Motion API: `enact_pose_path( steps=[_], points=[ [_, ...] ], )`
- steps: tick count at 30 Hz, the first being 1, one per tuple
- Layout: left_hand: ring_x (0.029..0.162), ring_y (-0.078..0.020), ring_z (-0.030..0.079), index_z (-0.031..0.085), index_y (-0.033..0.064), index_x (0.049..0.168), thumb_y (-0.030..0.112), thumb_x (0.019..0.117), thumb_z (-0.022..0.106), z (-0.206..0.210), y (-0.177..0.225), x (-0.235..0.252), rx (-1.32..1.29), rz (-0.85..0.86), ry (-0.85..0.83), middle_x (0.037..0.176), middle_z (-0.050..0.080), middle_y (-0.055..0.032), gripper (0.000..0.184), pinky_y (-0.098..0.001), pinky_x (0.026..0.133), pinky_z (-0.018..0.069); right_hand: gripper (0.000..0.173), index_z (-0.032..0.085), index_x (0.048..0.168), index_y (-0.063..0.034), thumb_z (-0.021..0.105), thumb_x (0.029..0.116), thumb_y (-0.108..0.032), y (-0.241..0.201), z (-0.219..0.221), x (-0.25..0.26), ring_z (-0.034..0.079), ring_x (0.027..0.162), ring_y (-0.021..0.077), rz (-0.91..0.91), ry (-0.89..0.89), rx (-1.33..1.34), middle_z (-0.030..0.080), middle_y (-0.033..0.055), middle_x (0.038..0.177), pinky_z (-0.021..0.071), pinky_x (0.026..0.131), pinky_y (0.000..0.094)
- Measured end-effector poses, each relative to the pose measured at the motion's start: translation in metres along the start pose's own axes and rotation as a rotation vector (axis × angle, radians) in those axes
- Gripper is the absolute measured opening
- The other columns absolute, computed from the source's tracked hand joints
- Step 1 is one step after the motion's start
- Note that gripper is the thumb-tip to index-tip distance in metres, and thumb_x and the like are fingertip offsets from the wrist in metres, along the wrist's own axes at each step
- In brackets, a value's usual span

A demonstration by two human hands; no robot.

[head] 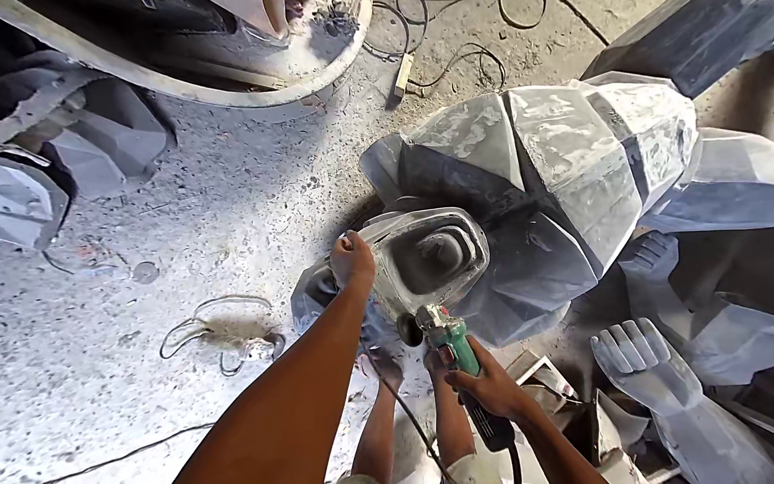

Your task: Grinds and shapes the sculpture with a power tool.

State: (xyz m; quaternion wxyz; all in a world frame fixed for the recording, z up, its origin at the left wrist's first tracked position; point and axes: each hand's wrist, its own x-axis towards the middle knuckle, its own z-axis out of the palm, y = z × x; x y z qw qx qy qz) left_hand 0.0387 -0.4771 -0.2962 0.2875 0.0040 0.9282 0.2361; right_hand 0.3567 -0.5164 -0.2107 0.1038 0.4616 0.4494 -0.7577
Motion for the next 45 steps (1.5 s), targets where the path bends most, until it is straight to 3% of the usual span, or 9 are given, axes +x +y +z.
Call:
enact_pose_path(
  steps=[9, 16, 19, 22, 26, 30, 35, 41, 45],
  points=[
    [0.102, -0.0401, 0.065, 0.069, 0.0021, 0.105, 0.049, 0.1085, 0.034, -0.001, -0.001, 0.0, 0.014, -0.008, 0.0, 0.103, 0.068, -0.024, 0.059, -0.0641, 0.086, 0.0479, 0.07, 0.046, 0.143, -0.0205, 0.072, 0.0862, -0.051, 0.004, -0.02, 0.003, 0.072, 0.09, 0.0159, 0.107, 0.172, -0.456, 0.071, 0.0037, 0.106, 0.0609, 0.082, 0.0439],
    [0.106, -0.0414, 0.065, 0.068, 0.0009, 0.112, 0.05, 0.1086, 0.034, -0.003, -0.001, 0.0, -0.007, 0.0, -0.026, 0.107, 0.068, -0.0256, 0.06, -0.0645, 0.089, 0.0482, 0.067, 0.047, 0.139, -0.0167, 0.075, 0.0866, -0.047, 0.001, -0.02, 0.008, 0.072, 0.083, 0.015, 0.052, 0.073, -0.324, 0.069, 0.0045, 0.105, 0.0631, 0.076, 0.0399],
    [0.104, -0.0405, 0.065, 0.068, 0.0012, 0.11, 0.049, 0.1089, 0.034, -0.003, 0.001, -0.001, 0.001, -0.009, -0.015, 0.105, 0.068, -0.0247, 0.058, -0.0639, 0.088, 0.0483, 0.071, 0.046, 0.144, -0.0198, 0.069, 0.086, -0.054, -0.006, -0.024, 0.006, 0.072, 0.093, 0.0192, 0.141, 0.187, -0.586, 0.071, 0.005, 0.105, 0.0595, 0.083, 0.0479],
    [0.102, -0.0392, 0.066, 0.068, 0.0022, 0.105, 0.049, 0.1087, 0.035, -0.004, 0.001, 0.0, -0.004, -0.015, -0.006, 0.102, 0.069, -0.0232, 0.057, -0.0628, 0.086, 0.049, 0.066, 0.048, 0.142, -0.0219, 0.065, 0.0861, -0.054, -0.022, -0.026, 0.01, 0.072, 0.093, 0.0273, 0.247, 0.279, -0.851, 0.072, 0.0072, 0.099, 0.058, 0.08, 0.0549],
    [0.101, -0.0381, 0.066, 0.068, 0.0031, 0.105, 0.047, 0.1092, 0.035, -0.005, 0.004, 0.0, -0.008, -0.024, -0.018, 0.102, 0.069, -0.0214, 0.055, -0.0614, 0.086, 0.0498, 0.061, 0.049, 0.14, -0.0239, 0.063, 0.0873, -0.052, -0.035, -0.022, 0.014, 0.073, 0.093, 0.0297, 0.319, 0.358, -1.042, 0.073, 0.0073, 0.099, 0.0576, 0.077, 0.0551],
    [0.099, -0.0379, 0.068, 0.069, 0.0054, 0.107, 0.05, 0.1081, 0.037, -0.004, 0.002, 0.001, -0.005, -0.038, -0.014, 0.101, 0.07, -0.0206, 0.055, -0.0623, 0.082, 0.0511, 0.07, 0.048, 0.142, -0.0193, 0.067, 0.0854, -0.056, -0.012, -0.035, 0.015, 0.072, 0.088, 0.0223, 0.154, 0.28, -0.798, 0.072, 0.0048, 0.097, 0.059, 0.078, 0.05],
    [0.102, -0.0375, 0.068, 0.069, 0.0062, 0.105, 0.051, 0.1077, 0.035, -0.005, 0.002, 0.001, 0.003, -0.049, -0.032, 0.103, 0.07, -0.0202, 0.056, -0.0627, 0.084, 0.0511, 0.07, 0.047, 0.139, -0.0151, 0.076, 0.0846, -0.048, 0.009, -0.038, 0.018, 0.071, 0.08, 0.0145, 0.05, 0.145, -0.451, 0.07, 0.0034, 0.1, 0.0633, 0.072, 0.0406],
    [0.103, -0.0352, 0.068, 0.069, 0.0104, 0.111, 0.053, 0.1067, 0.036, -0.007, 0.0, 0.004, 0.006, -0.064, -0.049, 0.105, 0.071, -0.0171, 0.054, -0.0615, 0.083, 0.0525, 0.07, 0.048, 0.142, -0.0188, 0.07, 0.0838, -0.052, -0.013, -0.033, 0.021, 0.073, 0.084, 0.0247, 0.145, 0.298, -0.925, 0.072, 0.0059, 0.093, 0.0592, 0.074, 0.0522],
    [0.106, -0.0356, 0.067, 0.069, 0.0106, 0.114, 0.054, 0.106, 0.036, -0.008, 0.001, 0.002, -0.015, -0.087, -0.095, 0.11, 0.07, -0.0171, 0.055, -0.0624, 0.086, 0.0521, 0.068, 0.048, 0.146, -0.0242, 0.067, 0.0862, -0.05, -0.032, -0.021, 0.015, 0.074, 0.09, 0.0311, 0.303, 0.436, -1.181, 0.075, 0.0086, 0.099, 0.0582, 0.075, 0.0567]
  ],
)
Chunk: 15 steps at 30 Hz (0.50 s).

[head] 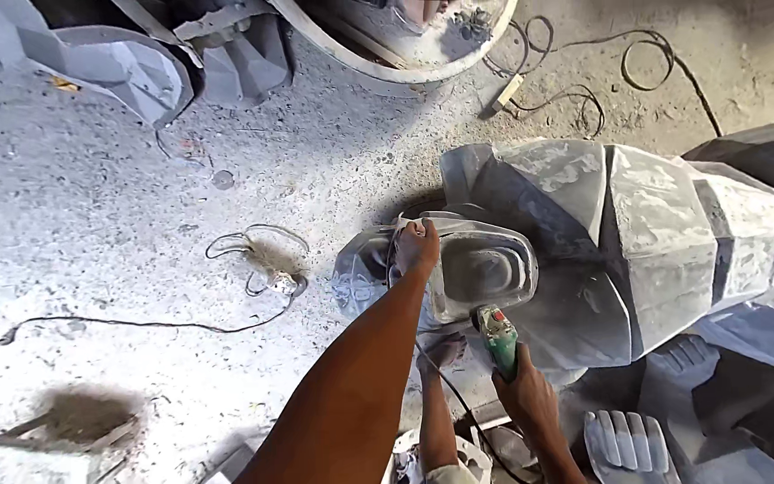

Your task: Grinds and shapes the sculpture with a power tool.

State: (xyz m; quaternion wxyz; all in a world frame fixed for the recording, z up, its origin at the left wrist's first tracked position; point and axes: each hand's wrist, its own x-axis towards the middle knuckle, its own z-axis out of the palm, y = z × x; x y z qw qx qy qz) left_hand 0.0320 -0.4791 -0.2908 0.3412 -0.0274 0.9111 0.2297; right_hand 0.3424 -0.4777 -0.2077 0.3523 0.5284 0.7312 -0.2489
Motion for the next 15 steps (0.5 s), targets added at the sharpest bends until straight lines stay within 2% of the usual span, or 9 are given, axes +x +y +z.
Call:
enact_pose_path(
  steps=[3, 7, 9, 11, 15],
  points=[
    [0.108, -0.0346, 0.068, 0.069, 0.0119, 0.113, 0.055, 0.1059, 0.036, -0.001, 0.001, -0.001, -0.001, -0.004, -0.002, 0.111, 0.071, -0.016, 0.054, -0.0614, 0.086, 0.053, 0.068, 0.049, 0.144, -0.0233, 0.068, 0.0861, -0.052, -0.005, 0.002, 0.002, 0.074, 0.085, 0.029, -0.028, 0.019, 0.06, 0.074, 0.0072, 0.092, 0.0581, 0.072, 0.0556],
    [0.107, -0.0334, 0.068, 0.069, 0.0132, 0.113, 0.056, 0.1052, 0.036, 0.0, 0.001, -0.003, 0.0, -0.013, 0.008, 0.111, 0.07, -0.0146, 0.054, -0.0604, 0.084, 0.0535, 0.069, 0.049, 0.139, -0.0171, 0.073, 0.0847, -0.051, 0.007, 0.016, 0.008, 0.071, 0.074, 0.018, -0.202, -0.09, 0.433, 0.071, 0.0029, 0.089, 0.0616, 0.068, 0.0459],
    [0.108, -0.0337, 0.067, 0.069, 0.0136, 0.113, 0.056, 0.1051, 0.036, 0.0, 0.002, -0.003, -0.005, -0.011, 0.007, 0.111, 0.071, -0.0145, 0.054, -0.0605, 0.084, 0.0533, 0.069, 0.049, 0.138, -0.0162, 0.075, 0.0838, -0.049, 0.011, 0.021, 0.009, 0.071, 0.072, 0.0156, -0.219, -0.128, 0.527, 0.071, 0.0022, 0.09, 0.0623, 0.067, 0.0436],
    [0.107, -0.0333, 0.067, 0.069, 0.0132, 0.111, 0.055, 0.105, 0.036, 0.0, 0.001, -0.002, -0.006, -0.007, 0.012, 0.11, 0.07, -0.0142, 0.054, -0.0603, 0.084, 0.0533, 0.068, 0.049, 0.139, -0.0169, 0.074, 0.0842, -0.048, 0.011, 0.02, 0.007, 0.071, 0.075, 0.017, -0.187, -0.082, 0.445, 0.071, 0.0024, 0.089, 0.0609, 0.069, 0.0452],
    [0.109, -0.0319, 0.067, 0.069, 0.0132, 0.109, 0.055, 0.105, 0.036, 0.0, 0.001, -0.002, 0.005, -0.008, 0.014, 0.111, 0.07, -0.0131, 0.053, -0.059, 0.085, 0.0528, 0.071, 0.047, 0.147, -0.0241, 0.07, 0.0846, -0.05, 0.001, 0.006, 0.005, 0.074, 0.084, 0.0287, -0.024, 0.036, 0.055, 0.075, 0.0066, 0.092, 0.0587, 0.071, 0.0552]
  ],
)
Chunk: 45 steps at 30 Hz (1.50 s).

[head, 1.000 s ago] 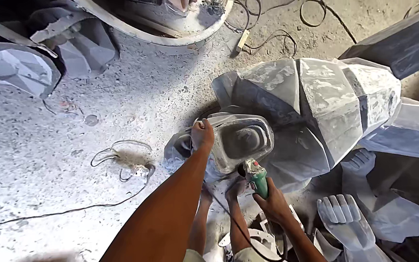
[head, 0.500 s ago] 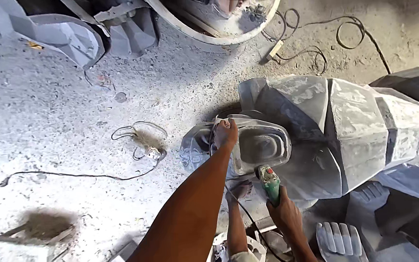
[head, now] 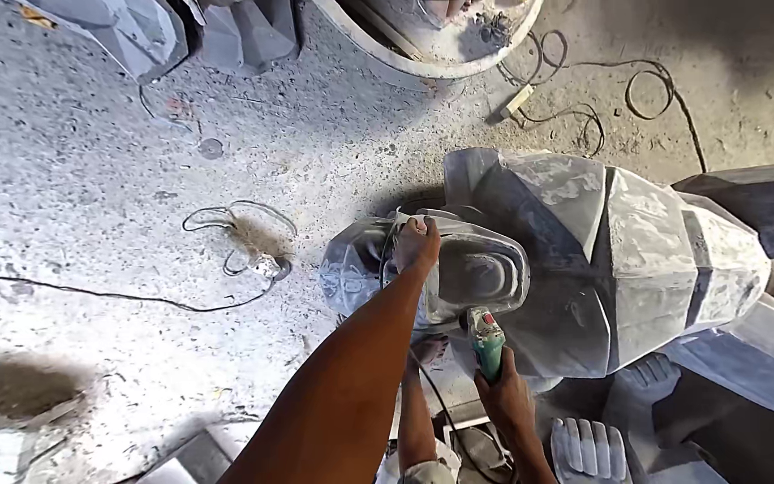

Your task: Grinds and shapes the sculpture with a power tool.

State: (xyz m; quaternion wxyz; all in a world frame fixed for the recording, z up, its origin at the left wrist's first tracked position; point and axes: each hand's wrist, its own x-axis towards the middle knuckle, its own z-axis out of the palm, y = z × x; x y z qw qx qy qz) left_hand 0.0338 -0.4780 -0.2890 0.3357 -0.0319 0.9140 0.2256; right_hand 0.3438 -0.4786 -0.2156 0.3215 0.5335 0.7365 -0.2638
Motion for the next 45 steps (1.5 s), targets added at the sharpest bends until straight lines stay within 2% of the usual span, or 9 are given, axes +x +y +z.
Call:
enact_pose_path(
  steps=[6, 10, 17, 24, 27, 31, 37, 41, 45],
  points=[
    [0.105, -0.0311, 0.068, 0.069, 0.0146, 0.103, 0.054, 0.104, 0.041, -0.001, 0.0, 0.0, 0.01, -0.012, 0.003, 0.107, 0.07, -0.0121, 0.048, -0.0574, 0.082, 0.0539, 0.072, 0.047, 0.15, -0.0242, 0.069, 0.0853, -0.047, 0.011, -0.019, 0.004, 0.074, 0.089, 0.0313, 0.033, 0.093, -0.209, 0.074, 0.0095, 0.104, 0.0582, 0.071, 0.056],
    [0.107, -0.0303, 0.067, 0.069, 0.0152, 0.103, 0.054, 0.1032, 0.041, 0.001, -0.001, 0.002, 0.001, -0.01, 0.007, 0.109, 0.07, -0.0113, 0.048, -0.0569, 0.084, 0.0535, 0.071, 0.049, 0.149, -0.0221, 0.071, 0.0856, -0.045, 0.02, -0.033, 0.011, 0.074, 0.088, 0.0339, 0.06, 0.195, -0.196, 0.075, 0.0117, 0.102, 0.0574, 0.07, 0.0586],
    [0.113, -0.0307, 0.065, 0.07, 0.0155, 0.107, 0.055, 0.1028, 0.042, -0.001, 0.0, 0.001, -0.015, -0.012, -0.006, 0.113, 0.07, -0.011, 0.048, -0.0578, 0.089, 0.0526, 0.074, 0.045, 0.152, -0.0251, 0.068, 0.0861, -0.049, 0.009, -0.032, 0.009, 0.074, 0.09, 0.0302, -0.002, 0.051, -0.279, 0.074, 0.0082, 0.106, 0.0586, 0.072, 0.055],
    [0.115, -0.0304, 0.065, 0.07, 0.0162, 0.106, 0.056, 0.1019, 0.041, 0.001, -0.001, 0.001, -0.01, -0.003, 0.002, 0.113, 0.071, -0.0098, 0.049, -0.0566, 0.09, 0.0527, 0.073, 0.047, 0.151, -0.0218, 0.07, 0.0867, -0.048, 0.036, -0.055, 0.022, 0.074, 0.091, 0.0334, -0.011, 0.161, -0.297, 0.074, 0.011, 0.109, 0.0577, 0.072, 0.0586],
    [0.117, -0.029, 0.064, 0.07, 0.0172, 0.107, 0.056, 0.1016, 0.042, 0.0, -0.002, 0.001, -0.016, -0.008, -0.001, 0.115, 0.071, -0.0083, 0.048, -0.0559, 0.092, 0.0521, 0.073, 0.045, 0.152, -0.0235, 0.067, 0.0871, -0.049, 0.025, -0.08, 0.028, 0.074, 0.094, 0.0332, -0.039, 0.06, -0.372, 0.075, 0.0105, 0.106, 0.0578, 0.075, 0.0577],
    [0.118, -0.0283, 0.063, 0.07, 0.0179, 0.108, 0.057, 0.1015, 0.041, 0.0, -0.003, 0.001, -0.014, -0.003, -0.01, 0.115, 0.07, -0.0083, 0.048, -0.0554, 0.095, 0.0512, 0.068, 0.042, 0.15, -0.0253, 0.063, 0.0888, -0.049, -0.02, -0.101, 0.028, 0.073, 0.097, 0.0325, -0.083, -0.145, -0.476, 0.074, 0.0102, 0.104, 0.0574, 0.079, 0.0557],
    [0.126, -0.0288, 0.059, 0.07, 0.0167, 0.107, 0.054, 0.1017, 0.04, -0.001, -0.002, 0.001, -0.007, 0.014, -0.029, 0.12, 0.069, -0.0082, 0.048, -0.054, 0.102, 0.048, 0.068, 0.045, 0.147, -0.0222, 0.064, 0.0885, -0.051, -0.079, -0.13, 0.043, 0.07, 0.109, 0.0342, -0.009, -0.279, -0.563, 0.071, 0.0128, 0.116, 0.0553, 0.088, 0.0581],
    [0.129, -0.0291, 0.056, 0.07, 0.0162, 0.11, 0.056, 0.1014, 0.04, -0.001, -0.003, 0.003, 0.003, 0.025, -0.046, 0.123, 0.067, -0.0089, 0.051, -0.0533, 0.107, 0.0448, 0.069, 0.047, 0.145, -0.0206, 0.068, 0.0865, -0.05, -0.082, -0.156, 0.063, 0.069, 0.109, 0.0352, 0.016, -0.309, -0.587, 0.071, 0.0142, 0.116, 0.0544, 0.09, 0.0613],
    [0.137, -0.0304, 0.051, 0.07, 0.0165, 0.117, 0.058, 0.0999, 0.043, -0.005, -0.003, 0.003, -0.006, 0.022, -0.097, 0.134, 0.064, -0.0096, 0.053, -0.0536, 0.113, 0.0402, 0.072, 0.048, 0.145, -0.0181, 0.07, 0.0856, -0.052, -0.085, -0.178, 0.074, 0.067, 0.113, 0.0341, 0.048, -0.345, -0.636, 0.069, 0.0136, 0.12, 0.0527, 0.094, 0.0599]
  ],
)
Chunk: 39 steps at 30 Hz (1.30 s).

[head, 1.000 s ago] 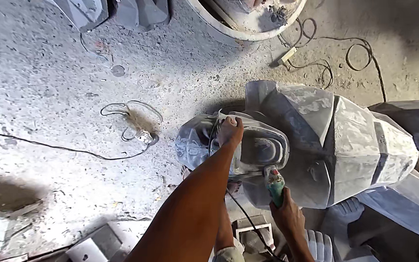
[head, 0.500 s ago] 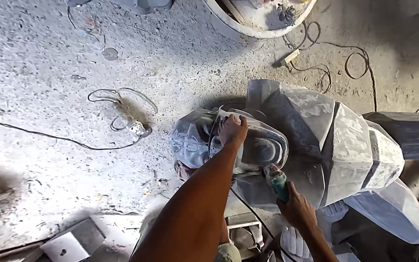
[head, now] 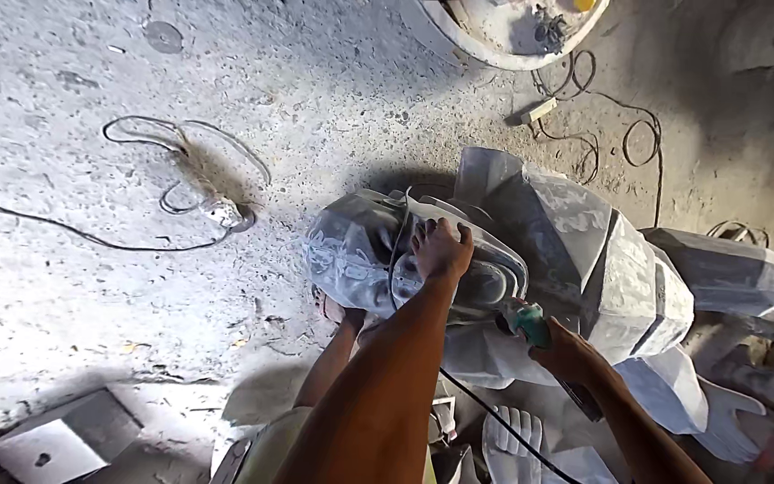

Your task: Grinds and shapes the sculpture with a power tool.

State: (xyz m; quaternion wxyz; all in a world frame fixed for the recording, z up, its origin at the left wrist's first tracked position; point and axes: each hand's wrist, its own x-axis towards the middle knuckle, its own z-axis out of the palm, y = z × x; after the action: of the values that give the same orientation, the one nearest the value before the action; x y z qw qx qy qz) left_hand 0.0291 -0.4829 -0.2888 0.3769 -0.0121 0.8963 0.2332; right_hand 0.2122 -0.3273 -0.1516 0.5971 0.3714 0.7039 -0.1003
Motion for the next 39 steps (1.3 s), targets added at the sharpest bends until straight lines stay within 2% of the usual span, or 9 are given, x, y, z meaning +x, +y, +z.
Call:
enact_pose_path(
  steps=[3, 6, 9, 14, 19, 27, 31, 36, 39],
  points=[
    [0.142, -0.0311, 0.047, 0.07, 0.018, 0.119, 0.061, 0.0992, 0.041, 0.003, 0.0, 0.001, 0.006, 0.0, -0.004, 0.137, 0.063, -0.0081, 0.055, -0.054, 0.116, 0.0368, 0.071, 0.048, 0.143, -0.0174, 0.071, 0.0855, -0.052, -0.001, -0.001, 0.002, 0.068, 0.111, 0.0316, -0.009, -0.039, 0.025, 0.069, 0.0132, 0.119, 0.0537, 0.094, 0.0581],
    [0.145, -0.031, 0.043, 0.07, 0.019, 0.12, 0.061, 0.0995, 0.039, 0.002, 0.0, 0.002, -0.006, -0.001, -0.02, 0.138, 0.063, -0.0074, 0.056, -0.054, 0.119, 0.0337, 0.074, 0.046, 0.146, -0.018, 0.071, 0.0854, -0.051, -0.013, 0.009, 0.008, 0.068, 0.111, 0.0303, -0.042, -0.05, 0.063, 0.069, 0.0132, 0.12, 0.0537, 0.095, 0.0569],
    [0.147, -0.0306, 0.041, 0.07, 0.0198, 0.12, 0.062, 0.0991, 0.039, 0.001, 0.0, 0.002, -0.015, 0.0, -0.035, 0.138, 0.063, -0.006, 0.056, -0.0549, 0.12, 0.0306, 0.07, 0.048, 0.143, -0.0187, 0.07, 0.0859, -0.052, -0.026, 0.014, 0.013, 0.068, 0.109, 0.0294, -0.051, -0.04, 0.053, 0.069, 0.0119, 0.118, 0.0542, 0.094, 0.0564],
    [0.149, -0.0309, 0.037, 0.069, 0.02, 0.123, 0.061, 0.0999, 0.036, -0.002, 0.0, 0.002, -0.014, -0.005, -0.074, 0.142, 0.061, -0.0055, 0.058, -0.0549, 0.122, 0.0271, 0.07, 0.047, 0.145, -0.0213, 0.07, 0.0861, -0.052, -0.016, 0.01, 0.01, 0.069, 0.107, 0.0304, -0.041, -0.003, -0.032, 0.07, 0.0123, 0.116, 0.0547, 0.092, 0.0574],
    [0.149, -0.0305, 0.037, 0.069, 0.0208, 0.121, 0.06, 0.0999, 0.035, -0.002, 0.001, 0.001, -0.026, -0.003, -0.071, 0.141, 0.061, -0.0048, 0.056, -0.0554, 0.122, 0.027, 0.066, 0.05, 0.142, -0.0216, 0.07, 0.0865, -0.051, 0.001, 0.001, 0.005, 0.07, 0.103, 0.0316, -0.042, 0.034, -0.1, 0.071, 0.0121, 0.11, 0.0549, 0.088, 0.0589],
    [0.149, -0.032, 0.036, 0.069, 0.021, 0.122, 0.06, 0.0994, 0.036, -0.003, 0.0, 0.002, -0.05, 0.002, -0.073, 0.142, 0.06, -0.0058, 0.055, -0.0571, 0.121, 0.0265, 0.061, 0.05, 0.139, -0.0209, 0.069, 0.088, -0.049, -0.018, -0.003, 0.007, 0.07, 0.101, 0.0329, -0.02, -0.016, -0.182, 0.071, 0.0128, 0.106, 0.0549, 0.085, 0.0586],
    [0.15, -0.0334, 0.035, 0.068, 0.0206, 0.124, 0.061, 0.0985, 0.038, -0.003, -0.002, 0.003, -0.067, 0.01, -0.077, 0.143, 0.06, -0.0063, 0.057, -0.0588, 0.122, 0.0263, 0.063, 0.051, 0.139, -0.0193, 0.07, 0.0871, -0.049, -0.007, -0.006, 0.007, 0.07, 0.101, 0.0337, -0.024, -0.001, -0.166, 0.071, 0.0142, 0.107, 0.0548, 0.086, 0.06],
    [0.15, -0.0331, 0.035, 0.069, 0.0213, 0.122, 0.061, 0.0986, 0.037, -0.002, -0.001, 0.003, -0.058, 0.006, -0.075, 0.143, 0.06, -0.0058, 0.056, -0.0582, 0.121, 0.0264, 0.07, 0.047, 0.146, -0.0182, 0.072, 0.0881, -0.048, 0.006, -0.007, 0.0, 0.069, 0.103, 0.032, 0.019, -0.013, -0.052, 0.07, 0.0148, 0.112, 0.0546, 0.089, 0.0581],
    [0.15, -0.0332, 0.035, 0.068, 0.0217, 0.123, 0.061, 0.099, 0.035, -0.002, 0.0, 0.003, -0.043, 0.005, -0.076, 0.143, 0.06, -0.0056, 0.057, -0.0583, 0.121, 0.0269, 0.072, 0.045, 0.149, -0.0194, 0.071, 0.088, -0.049, 0.008, 0.003, -0.003, 0.07, 0.101, 0.0324, 0.016, 0.05, -0.034, 0.071, 0.0147, 0.11, 0.0549, 0.088, 0.0584]
  ],
)
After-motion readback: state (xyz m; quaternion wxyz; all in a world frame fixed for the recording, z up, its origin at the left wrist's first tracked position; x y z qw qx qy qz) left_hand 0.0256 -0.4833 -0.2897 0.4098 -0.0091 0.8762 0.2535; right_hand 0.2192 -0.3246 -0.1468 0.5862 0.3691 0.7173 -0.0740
